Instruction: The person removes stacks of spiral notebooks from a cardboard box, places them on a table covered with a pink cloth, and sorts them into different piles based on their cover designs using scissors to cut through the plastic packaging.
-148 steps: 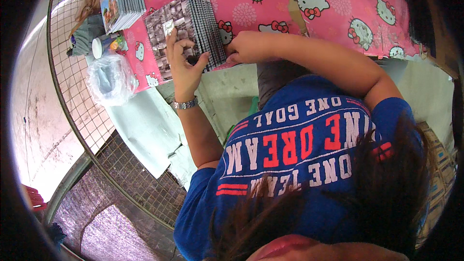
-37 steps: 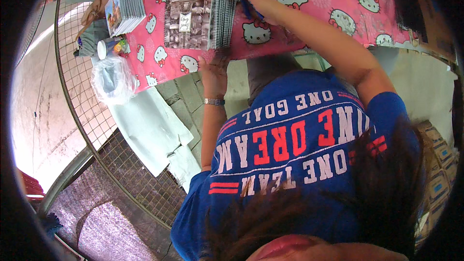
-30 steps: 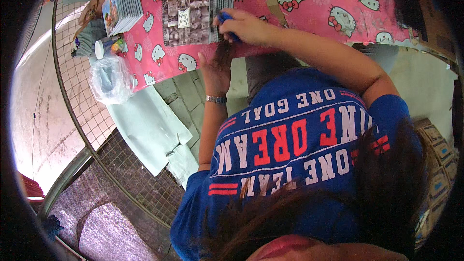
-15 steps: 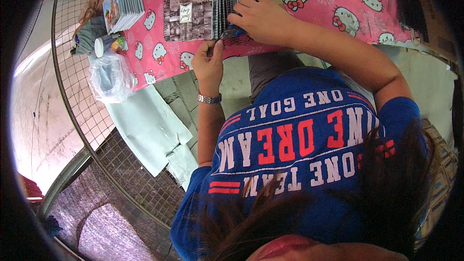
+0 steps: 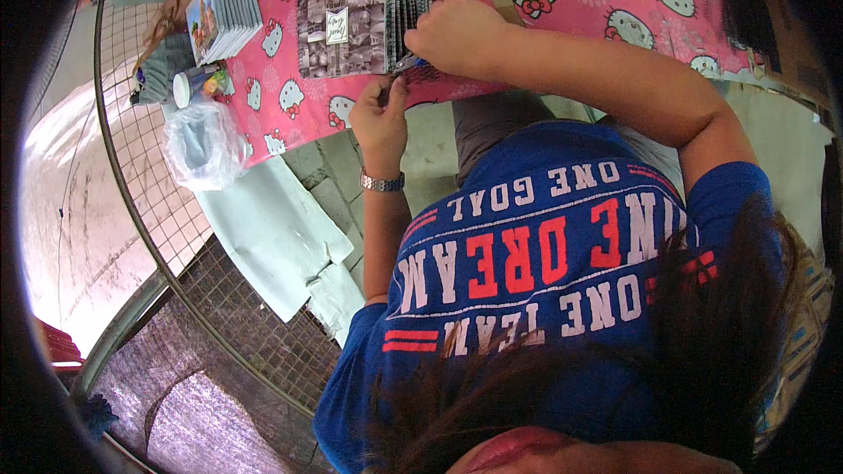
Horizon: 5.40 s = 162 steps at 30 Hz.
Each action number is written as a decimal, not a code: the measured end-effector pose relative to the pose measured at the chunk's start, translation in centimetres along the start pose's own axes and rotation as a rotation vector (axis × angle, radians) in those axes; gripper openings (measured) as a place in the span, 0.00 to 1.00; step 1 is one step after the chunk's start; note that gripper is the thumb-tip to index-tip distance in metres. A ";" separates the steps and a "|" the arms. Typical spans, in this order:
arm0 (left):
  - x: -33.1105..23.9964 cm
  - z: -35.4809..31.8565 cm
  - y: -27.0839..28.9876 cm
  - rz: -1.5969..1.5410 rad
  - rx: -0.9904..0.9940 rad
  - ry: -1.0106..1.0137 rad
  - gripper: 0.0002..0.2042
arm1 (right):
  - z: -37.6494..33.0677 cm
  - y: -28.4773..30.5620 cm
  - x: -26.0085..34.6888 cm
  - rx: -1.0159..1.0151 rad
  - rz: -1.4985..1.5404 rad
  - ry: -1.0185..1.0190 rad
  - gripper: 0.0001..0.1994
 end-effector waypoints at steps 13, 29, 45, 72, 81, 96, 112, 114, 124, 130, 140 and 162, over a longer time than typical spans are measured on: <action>1.0 -0.2 -0.2 -0.126 -0.005 0.124 0.09 | -0.1 -1.1 -0.8 -0.075 -0.084 0.014 0.07; 3.0 0.1 -2.0 -0.777 0.025 0.357 0.07 | 0.1 -2.3 -0.9 0.035 -0.073 0.040 0.07; 3.5 0.3 -2.8 -0.603 -0.001 0.338 0.07 | -0.3 -3.3 -1.3 0.055 -0.078 0.061 0.08; 6.3 0.4 -3.4 -0.566 -0.002 0.377 0.08 | -0.1 -5.0 -1.6 0.128 -0.065 0.066 0.09; 6.4 0.2 -3.7 -0.570 -0.028 0.398 0.06 | -0.6 -6.0 -1.9 -0.261 -0.148 0.064 0.07; 6.6 0.5 -3.8 -0.419 0.019 0.416 0.08 | -0.2 -7.1 -0.7 0.011 -0.102 0.078 0.08; 7.8 0.9 -3.7 -0.159 -0.015 0.353 0.10 | -0.2 -6.9 -0.9 0.189 -0.031 0.012 0.09; 8.6 0.7 -3.3 -0.191 -0.001 0.384 0.11 | -0.5 -7.0 -1.5 0.103 -0.104 0.016 0.09; 6.4 1.1 -4.5 0.302 0.039 0.015 0.17 | 0.3 -7.6 0.0 0.077 -0.028 -0.032 0.10; 8.7 -0.3 -3.5 -0.210 0.070 0.409 0.13 | -1.7 -7.8 -1.6 0.189 0.000 -0.049 0.11; 13.9 -0.3 8.8 -1.762 -0.366 0.260 0.11 | -9.0 -7.8 -4.3 -0.211 0.072 -0.163 0.23; 8.6 9.6 22.5 -0.645 -0.883 0.012 0.16 | -9.3 -8.3 -4.8 -0.235 0.272 -0.226 0.28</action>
Point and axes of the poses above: each hand's wrist, its own z-axis towards the middle knuckle, its own y-axis out of the back of the hand, x = y × z, the point moved 5 cm from there along z, towards the middle knuckle, and after that the axes turned 15 degrees about -z, right-handed, at the moved point
